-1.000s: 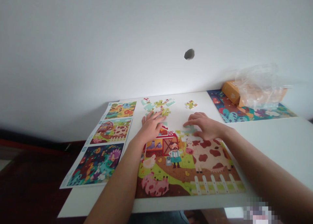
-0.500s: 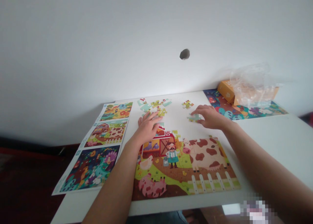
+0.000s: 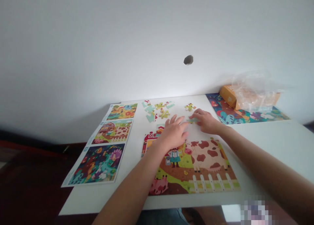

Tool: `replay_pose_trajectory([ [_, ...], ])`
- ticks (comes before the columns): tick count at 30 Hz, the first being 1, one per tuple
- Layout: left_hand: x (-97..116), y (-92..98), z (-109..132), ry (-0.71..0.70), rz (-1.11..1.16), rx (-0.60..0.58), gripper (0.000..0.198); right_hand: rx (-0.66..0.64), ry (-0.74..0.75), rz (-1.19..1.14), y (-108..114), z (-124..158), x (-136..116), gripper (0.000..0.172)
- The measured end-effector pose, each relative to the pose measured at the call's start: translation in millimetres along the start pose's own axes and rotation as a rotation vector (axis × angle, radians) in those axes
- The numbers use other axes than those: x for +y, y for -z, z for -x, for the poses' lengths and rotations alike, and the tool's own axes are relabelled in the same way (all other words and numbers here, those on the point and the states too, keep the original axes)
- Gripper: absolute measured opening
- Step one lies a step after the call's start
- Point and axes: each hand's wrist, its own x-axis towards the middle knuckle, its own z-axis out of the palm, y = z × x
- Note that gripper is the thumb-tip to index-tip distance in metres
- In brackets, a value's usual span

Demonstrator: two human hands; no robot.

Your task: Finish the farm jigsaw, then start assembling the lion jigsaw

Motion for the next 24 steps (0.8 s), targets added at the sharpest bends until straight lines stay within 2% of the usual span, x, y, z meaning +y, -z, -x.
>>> replay_pose_trajectory([
  [2, 6, -11.2, -6, -0.001, 0.030, 0.064, 0.040, 0.041, 0.083, -0.031, -3, 5, 7, 0.051],
  [5, -3, -25.5, -9, 0.039, 0.150, 0.154, 0.036, 0.092, 0.166, -0.125, -4, 11, 16, 0.040],
  [10, -26, -30.4, -7, -0.009, 0.413, 0.279, 0.025, 0.075, 0.152, -0.178, 8, 8, 14, 0.032],
  [15, -30, -28.6, -6, -0.015, 0.425, 0.302, 0.024, 0.036, 0.126, -0.164, 17, 4, 5, 0.031],
  [20, -28, -28.8, -6, -0.049, 0.391, 0.300, 0.023, 0.048, 0.099, -0.101, 11, 5, 5, 0.031],
  [24, -29, -28.5, -5, -0.055, 0.378, 0.318, 0.023, 0.087, -0.001, 0.002, 7, 3, 10, 0.035],
])
